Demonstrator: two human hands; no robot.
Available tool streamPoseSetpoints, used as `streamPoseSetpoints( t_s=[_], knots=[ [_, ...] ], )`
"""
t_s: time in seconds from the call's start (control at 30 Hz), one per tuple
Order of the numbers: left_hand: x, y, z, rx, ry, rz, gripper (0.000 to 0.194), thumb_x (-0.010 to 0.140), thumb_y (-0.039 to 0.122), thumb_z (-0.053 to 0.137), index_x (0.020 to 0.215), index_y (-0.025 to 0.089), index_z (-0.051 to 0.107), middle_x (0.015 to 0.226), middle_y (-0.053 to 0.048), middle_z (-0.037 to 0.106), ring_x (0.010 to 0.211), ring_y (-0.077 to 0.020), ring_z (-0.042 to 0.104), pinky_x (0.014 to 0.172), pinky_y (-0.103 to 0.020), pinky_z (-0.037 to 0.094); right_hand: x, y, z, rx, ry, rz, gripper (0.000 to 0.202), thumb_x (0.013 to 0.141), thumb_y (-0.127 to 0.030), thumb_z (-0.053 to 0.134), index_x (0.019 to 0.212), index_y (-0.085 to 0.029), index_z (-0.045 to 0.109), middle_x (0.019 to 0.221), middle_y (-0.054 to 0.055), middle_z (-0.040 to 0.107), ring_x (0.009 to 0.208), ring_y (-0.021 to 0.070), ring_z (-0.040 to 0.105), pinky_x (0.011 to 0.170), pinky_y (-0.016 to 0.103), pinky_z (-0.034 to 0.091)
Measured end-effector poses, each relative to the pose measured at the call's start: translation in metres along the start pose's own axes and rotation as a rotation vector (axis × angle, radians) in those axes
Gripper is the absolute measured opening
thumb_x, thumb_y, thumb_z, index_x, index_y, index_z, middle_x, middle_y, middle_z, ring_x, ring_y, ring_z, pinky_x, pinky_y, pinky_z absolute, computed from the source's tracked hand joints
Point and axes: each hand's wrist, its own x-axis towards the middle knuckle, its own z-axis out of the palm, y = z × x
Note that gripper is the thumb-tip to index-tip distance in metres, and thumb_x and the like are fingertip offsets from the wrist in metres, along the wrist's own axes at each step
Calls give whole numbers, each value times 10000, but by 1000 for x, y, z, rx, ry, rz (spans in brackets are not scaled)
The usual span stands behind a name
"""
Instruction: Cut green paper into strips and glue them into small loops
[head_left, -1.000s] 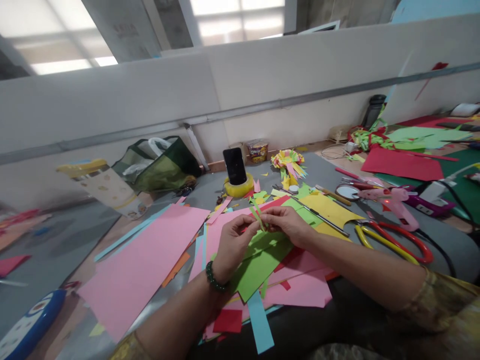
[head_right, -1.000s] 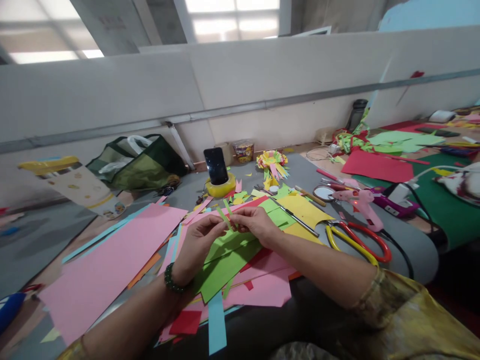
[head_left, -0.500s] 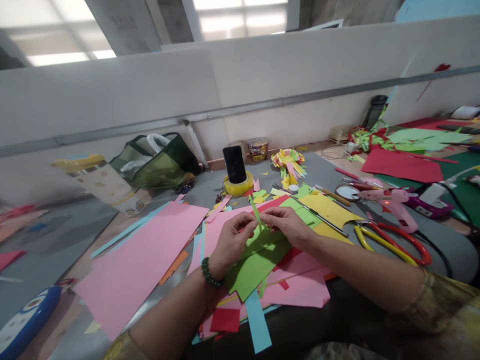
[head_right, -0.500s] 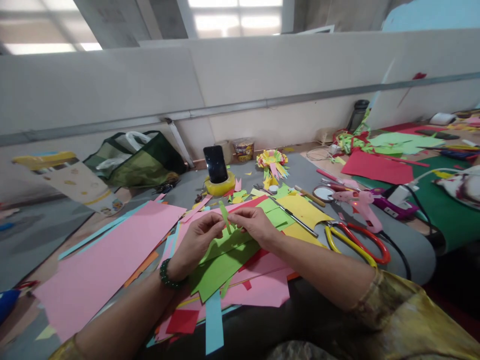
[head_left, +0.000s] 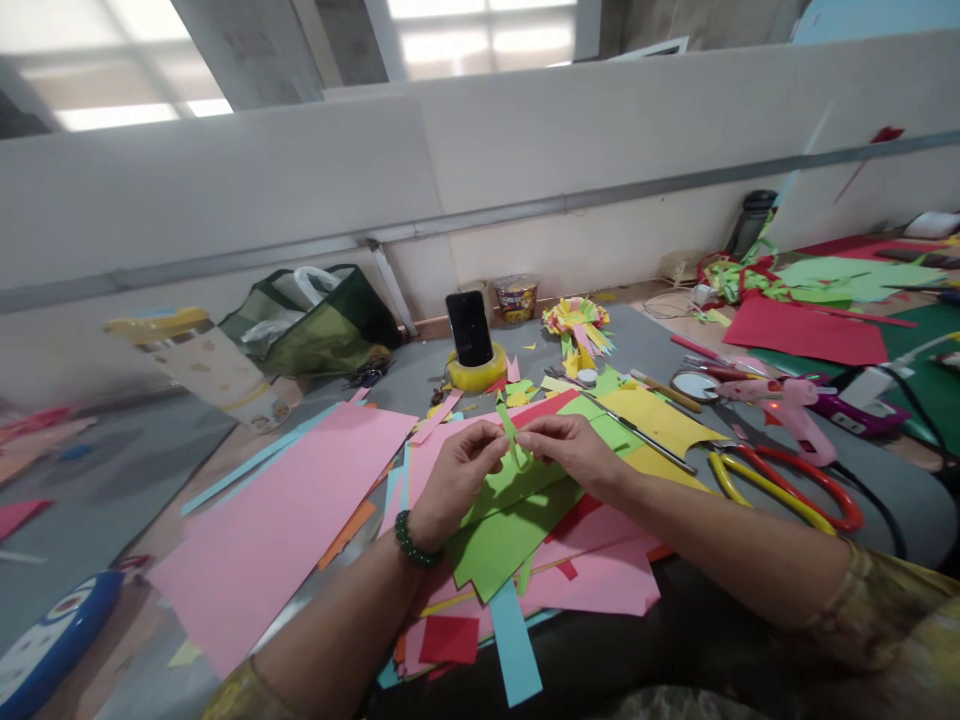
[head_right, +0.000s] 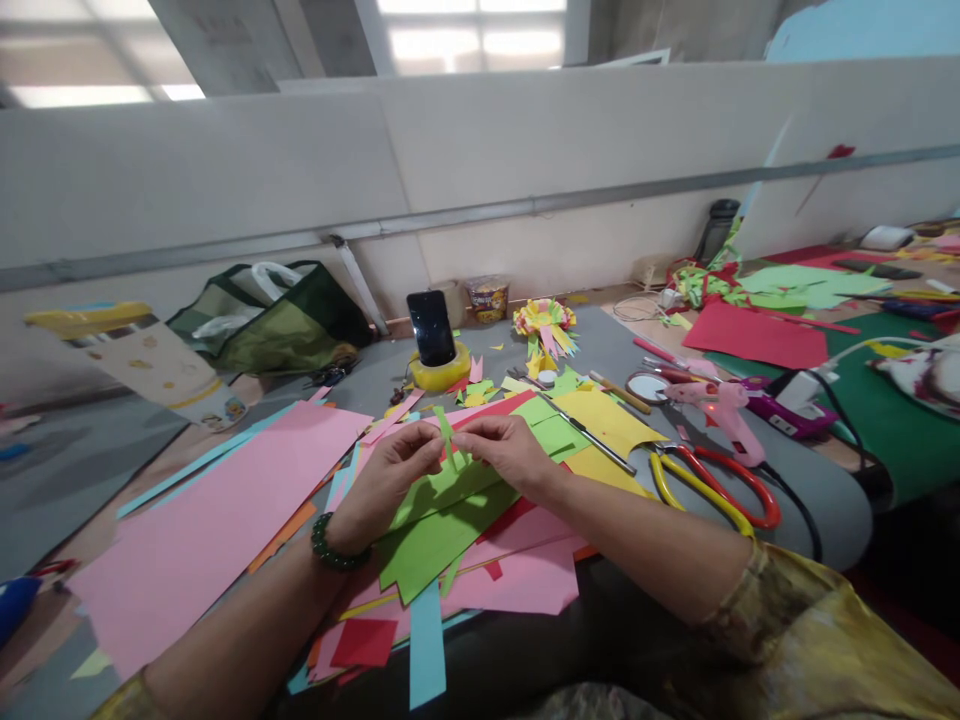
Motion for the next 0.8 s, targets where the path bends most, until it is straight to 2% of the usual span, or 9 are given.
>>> streamPoseSetpoints(
  t_s=[0.5,0.8],
  knots=[
    [0,-1,0,-48,5,-16,398,664,542,748,674,184,575,637,42,501,566,-93,448,562,-229,406,-1,0,0,-52,-9,-80,258,635,-438,759,644,-183,717,573,-20,579,557,110,455,561,272,395],
    [-1,0,2,1,-28,-44,381,670,528,736,656,179,586,652,26,521,596,-102,455,585,-231,419,-2,-3,0,-60,-13,-81,294,643,-468,764,670,-181,705,595,-19,586,556,104,450,559,269,396]
  ],
)
